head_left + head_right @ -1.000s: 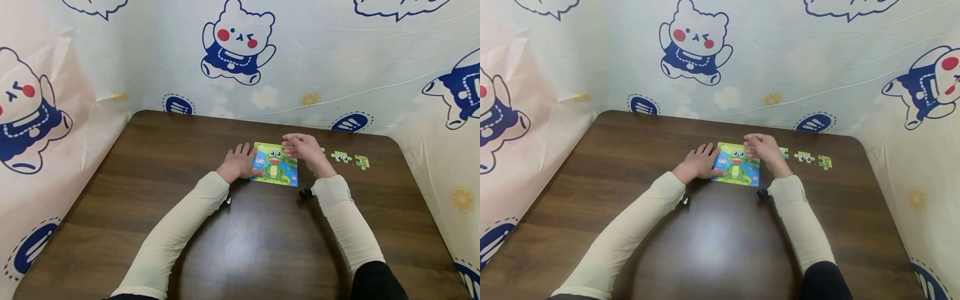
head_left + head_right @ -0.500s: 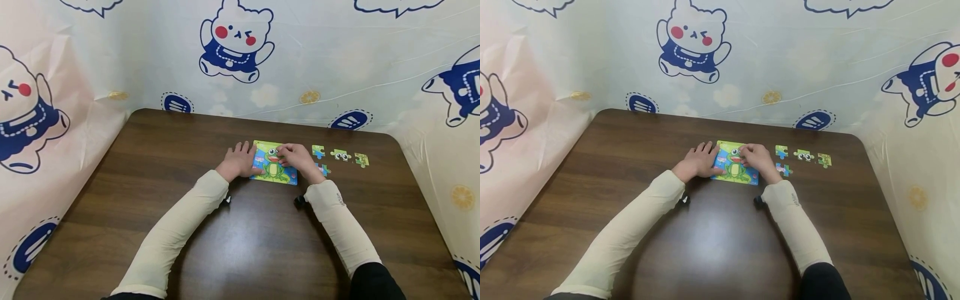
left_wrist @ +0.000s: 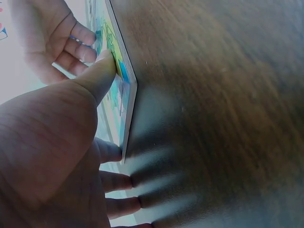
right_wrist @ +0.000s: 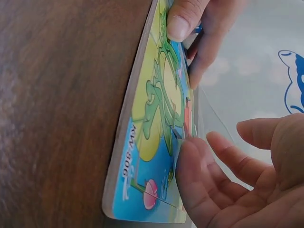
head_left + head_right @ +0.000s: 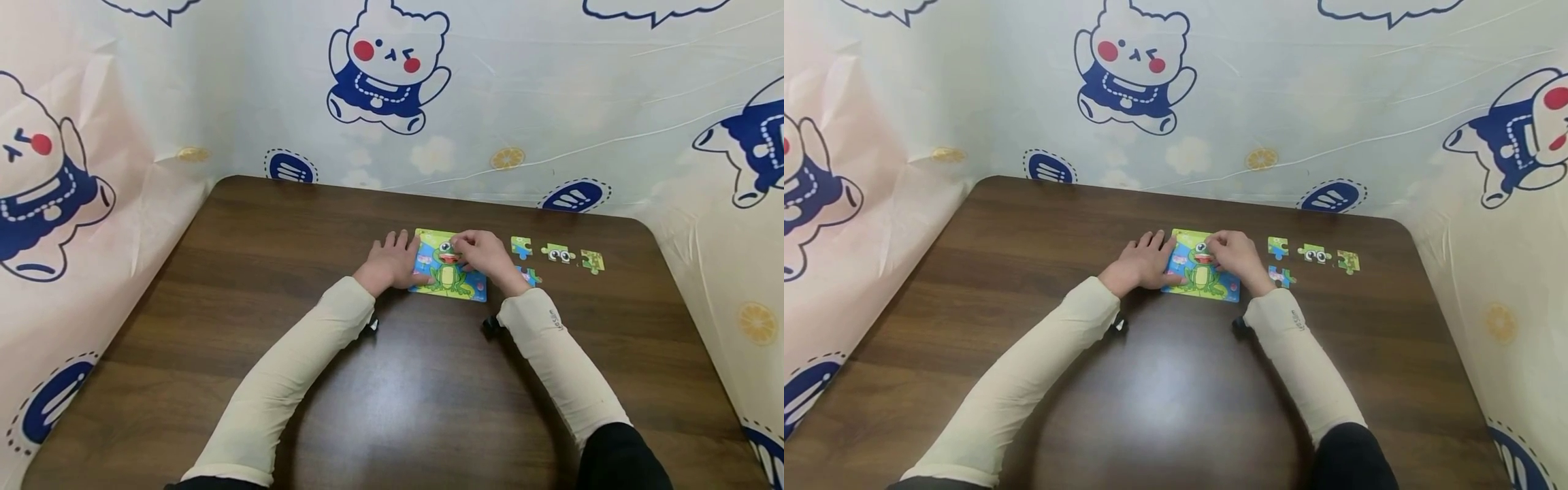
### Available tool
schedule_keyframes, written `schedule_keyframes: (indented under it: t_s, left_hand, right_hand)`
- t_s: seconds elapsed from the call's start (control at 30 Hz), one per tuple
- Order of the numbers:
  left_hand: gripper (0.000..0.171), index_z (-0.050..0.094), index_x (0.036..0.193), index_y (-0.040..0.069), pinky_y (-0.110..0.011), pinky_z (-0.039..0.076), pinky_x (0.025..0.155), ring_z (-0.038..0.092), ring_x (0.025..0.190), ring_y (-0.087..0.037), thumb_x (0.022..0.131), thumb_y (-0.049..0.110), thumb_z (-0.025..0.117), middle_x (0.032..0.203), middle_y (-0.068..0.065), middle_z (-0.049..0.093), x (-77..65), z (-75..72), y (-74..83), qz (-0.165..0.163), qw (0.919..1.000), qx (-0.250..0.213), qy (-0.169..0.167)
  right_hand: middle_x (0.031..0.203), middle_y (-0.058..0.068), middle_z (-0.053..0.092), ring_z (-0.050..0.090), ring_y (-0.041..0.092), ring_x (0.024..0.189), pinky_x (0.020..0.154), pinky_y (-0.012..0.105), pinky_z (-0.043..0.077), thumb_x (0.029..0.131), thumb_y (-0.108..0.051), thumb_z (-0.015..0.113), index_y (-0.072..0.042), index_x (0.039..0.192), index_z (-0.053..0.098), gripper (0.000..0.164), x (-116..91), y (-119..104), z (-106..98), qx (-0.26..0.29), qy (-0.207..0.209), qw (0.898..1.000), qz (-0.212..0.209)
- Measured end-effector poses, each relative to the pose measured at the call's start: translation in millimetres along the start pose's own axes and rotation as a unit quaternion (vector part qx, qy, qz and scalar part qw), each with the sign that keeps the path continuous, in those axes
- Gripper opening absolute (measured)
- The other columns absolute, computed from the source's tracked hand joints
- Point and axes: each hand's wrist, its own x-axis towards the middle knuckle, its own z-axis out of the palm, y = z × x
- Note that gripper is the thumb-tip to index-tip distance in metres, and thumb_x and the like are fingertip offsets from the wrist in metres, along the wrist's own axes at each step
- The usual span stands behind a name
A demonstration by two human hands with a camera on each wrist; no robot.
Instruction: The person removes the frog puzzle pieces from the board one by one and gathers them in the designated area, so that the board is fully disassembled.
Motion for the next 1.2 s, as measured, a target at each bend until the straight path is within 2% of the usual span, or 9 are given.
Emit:
schedule_keyframes:
  t_s: [0.23,0.47,0.67,0.77,0.93,1.1,1.2]
  left_hand:
    - [0.1,0.006,0.165,0.015,-0.058,0.019,0.125,0.008,0.159,-0.038,0.095,0.073,0.047,0.172,-0.016,0.005,-0.7,-4.0,1.7,-0.007,1.0,0.003,-0.002]
    - [0.101,0.007,0.166,0.016,-0.058,0.018,0.125,0.008,0.159,-0.038,0.094,0.074,0.047,0.172,-0.015,0.005,-3.3,-0.7,3.9,-0.013,0.9999,0.0,-0.007]
    - [0.1,0.008,0.165,0.016,-0.059,0.019,0.125,0.009,0.158,-0.038,0.094,0.074,0.048,0.172,-0.015,0.006,-2.2,5.6,4.5,-0.011,0.9999,-0.003,-0.006]
    - [0.1,0.008,0.166,0.017,-0.059,0.019,0.125,0.009,0.158,-0.038,0.094,0.074,0.048,0.172,-0.015,0.007,-0.9,5.9,4.6,-0.012,0.9999,0.0,-0.001]
    - [0.1,0.007,0.166,0.017,-0.059,0.019,0.125,0.008,0.159,-0.038,0.094,0.074,0.047,0.172,-0.015,0.006,-0.5,4.2,4.4,-0.013,0.9999,0.004,-0.002]
    - [0.1,0.007,0.166,0.017,-0.059,0.019,0.125,0.008,0.159,-0.038,0.094,0.075,0.046,0.172,-0.015,0.006,0.1,3.1,4.2,-0.011,0.9999,0.006,0.001]
    - [0.1,0.006,0.166,0.017,-0.059,0.019,0.125,0.008,0.159,-0.038,0.094,0.075,0.046,0.172,-0.015,0.005,0.0,2.4,4.1,-0.012,0.9999,0.006,0.002]
  right_hand:
    - [0.125,0.01,0.067,0.065,0.028,0.093,0.081,0.039,0.054,0.107,-0.034,0.051,-0.015,0.134,0.065,0.036,-1.1,-0.2,-1.3,-0.023,0.017,0.999,-0.015]
    - [0.114,0.014,0.069,0.068,0.029,0.098,0.084,0.041,0.059,0.105,-0.014,0.053,-0.011,0.129,0.067,0.029,-0.2,5.9,6.5,-0.014,0.029,0.999,-0.031]
    - [0.117,0.011,0.067,0.066,0.029,0.104,0.077,0.035,0.053,0.099,-0.004,0.056,-0.012,0.131,0.067,0.034,-2.3,9.6,12.6,-0.019,0.038,0.998,-0.034]
    - [0.12,0.013,0.066,0.065,0.031,0.106,0.074,0.034,0.049,0.098,-0.003,0.057,-0.012,0.132,0.066,0.036,-4.3,9.5,12.1,-0.005,0.035,0.999,-0.04]
    - [0.121,0.014,0.064,0.062,0.03,0.104,0.075,0.032,0.05,0.1,-0.006,0.056,-0.011,0.134,0.064,0.035,-7.4,10.5,9.5,0.012,0.024,0.999,-0.041]
    - [0.111,0.015,0.06,0.066,0.029,0.094,0.081,0.035,0.059,0.1,-0.006,0.057,-0.006,0.135,0.061,0.035,-9.0,10.7,7.5,0.083,0.026,0.996,-0.028]
    - [0.11,0.014,0.058,0.067,0.026,0.092,0.081,0.036,0.061,0.101,-0.006,0.059,-0.006,0.137,0.059,0.037,-8.2,11.4,7.2,0.119,0.026,0.992,-0.019]
